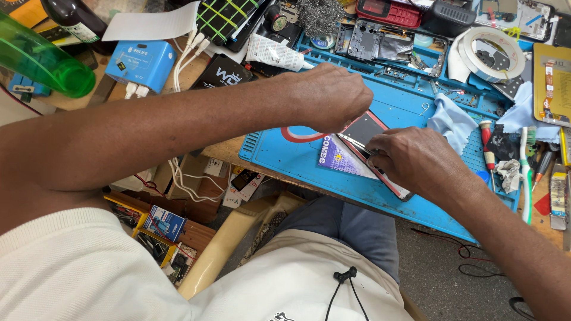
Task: The person cleans the back of a disassembled mobile phone with a cloth, then applies red adhesive tape along the edges of the phone's back panel. They use scissors to trim the tape and apply glue from a tube along the taped edges.
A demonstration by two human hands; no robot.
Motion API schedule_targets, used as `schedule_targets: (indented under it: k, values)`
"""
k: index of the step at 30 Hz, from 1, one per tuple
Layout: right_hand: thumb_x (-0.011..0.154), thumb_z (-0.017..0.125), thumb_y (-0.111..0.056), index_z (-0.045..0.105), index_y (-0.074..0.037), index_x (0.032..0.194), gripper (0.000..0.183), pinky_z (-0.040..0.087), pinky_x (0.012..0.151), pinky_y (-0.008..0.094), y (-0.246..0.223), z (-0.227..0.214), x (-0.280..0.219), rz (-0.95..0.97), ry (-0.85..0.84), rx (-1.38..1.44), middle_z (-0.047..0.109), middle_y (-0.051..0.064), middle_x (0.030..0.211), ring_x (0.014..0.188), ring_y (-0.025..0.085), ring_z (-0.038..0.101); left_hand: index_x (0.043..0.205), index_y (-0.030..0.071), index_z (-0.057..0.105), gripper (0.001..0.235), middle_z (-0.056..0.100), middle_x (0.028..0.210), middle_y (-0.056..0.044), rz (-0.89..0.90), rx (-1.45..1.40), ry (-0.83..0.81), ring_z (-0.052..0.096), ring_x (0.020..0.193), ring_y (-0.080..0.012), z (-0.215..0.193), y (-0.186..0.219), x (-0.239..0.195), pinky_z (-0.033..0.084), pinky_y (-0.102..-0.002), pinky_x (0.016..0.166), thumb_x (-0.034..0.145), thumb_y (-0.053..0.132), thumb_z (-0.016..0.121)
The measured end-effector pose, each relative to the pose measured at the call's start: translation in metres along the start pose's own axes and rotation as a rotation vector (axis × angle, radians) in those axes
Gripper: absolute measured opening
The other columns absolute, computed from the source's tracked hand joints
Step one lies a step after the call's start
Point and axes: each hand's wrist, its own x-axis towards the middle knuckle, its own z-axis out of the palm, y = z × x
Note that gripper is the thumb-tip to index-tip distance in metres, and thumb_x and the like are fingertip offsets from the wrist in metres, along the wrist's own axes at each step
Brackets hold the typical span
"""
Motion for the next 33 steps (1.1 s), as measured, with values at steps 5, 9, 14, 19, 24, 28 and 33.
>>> schedule_targets:
  k: [5, 9, 14, 19, 24, 28, 33]
  values:
    - [0.081, 0.081, -0.038, 0.075, -0.013, 0.116, 0.043, 0.061, 0.073, 0.042, 0.015, -0.007, -0.018, 0.165, -0.081, 0.164, 0.078, 0.013, 0.090, 0.077, 0.028, 0.077, 0.098, 0.011, 0.079, 0.013, 0.076, 0.089, -0.011, -0.153, -0.159, 0.014, 0.073, 0.081, -0.0277, -0.027, -0.013, -0.033, 0.057, -0.044, 0.075, 0.088, 0.015, 0.073]
    - [0.080, 0.080, -0.037, 0.074, -0.013, 0.121, 0.048, 0.062, 0.074, 0.038, 0.042, -0.003, -0.048, 0.423, 0.010, 0.310, 0.080, 0.012, 0.091, 0.081, 0.023, 0.076, 0.110, 0.010, 0.077, 0.018, 0.079, 0.098, -0.006, -0.096, -0.443, 0.150, 0.076, 0.087, -0.0166, -0.025, -0.032, -0.067, 0.060, -0.034, 0.079, 0.096, 0.019, 0.070]
    - [0.087, 0.079, -0.039, 0.077, -0.013, 0.119, 0.041, 0.062, 0.073, 0.036, 0.091, 0.009, -0.056, 0.684, 0.072, 0.006, 0.082, 0.007, 0.092, 0.080, 0.022, 0.077, 0.116, 0.007, 0.073, 0.021, 0.079, 0.105, -0.005, -0.070, -0.883, 0.405, 0.075, 0.098, -0.0098, 0.009, -0.026, -0.090, 0.061, -0.027, 0.088, 0.097, 0.014, 0.068]
    - [0.092, 0.075, -0.041, 0.083, -0.026, 0.115, 0.028, 0.064, 0.073, 0.035, 0.120, 0.037, -0.068, 0.636, 0.126, -0.110, 0.082, 0.006, 0.093, 0.070, 0.023, 0.079, 0.113, 0.005, 0.074, 0.017, 0.078, 0.105, -0.004, -0.126, -1.086, 0.642, 0.072, 0.096, -0.0081, 0.034, -0.019, -0.088, 0.060, -0.025, 0.087, 0.100, 0.012, 0.068]
    - [0.098, 0.073, -0.034, 0.082, -0.023, 0.114, 0.022, 0.060, 0.074, 0.039, 0.103, 0.034, -0.084, 0.536, 0.355, -0.139, 0.079, 0.009, 0.098, 0.072, 0.026, 0.074, 0.104, 0.004, 0.077, 0.015, 0.078, 0.092, -0.003, -0.272, -1.076, 0.815, 0.069, 0.084, -0.0063, 0.048, -0.022, -0.084, 0.058, -0.022, 0.077, 0.094, 0.015, 0.075]
    - [0.095, 0.074, -0.025, 0.080, -0.017, 0.120, 0.026, 0.058, 0.065, 0.041, 0.079, 0.015, -0.083, 0.613, 0.476, 0.106, 0.076, 0.015, 0.093, 0.063, 0.027, 0.072, 0.101, 0.003, 0.076, 0.013, 0.076, 0.090, -0.004, -0.211, -1.252, 1.009, 0.067, 0.080, -0.0074, 0.045, -0.053, -0.064, 0.056, -0.023, 0.072, 0.094, 0.014, 0.078]
    - [0.085, 0.075, -0.030, 0.074, -0.018, 0.127, 0.044, 0.057, 0.080, 0.038, 0.047, 0.023, -0.069, 0.308, 0.478, 0.266, 0.076, 0.011, 0.108, 0.093, 0.025, 0.073, 0.104, 0.001, 0.075, 0.010, 0.076, 0.094, -0.005, -0.161, -1.113, 0.976, 0.068, 0.085, -0.0093, 0.034, -0.114, -0.023, 0.057, -0.025, 0.080, 0.102, 0.011, 0.074]
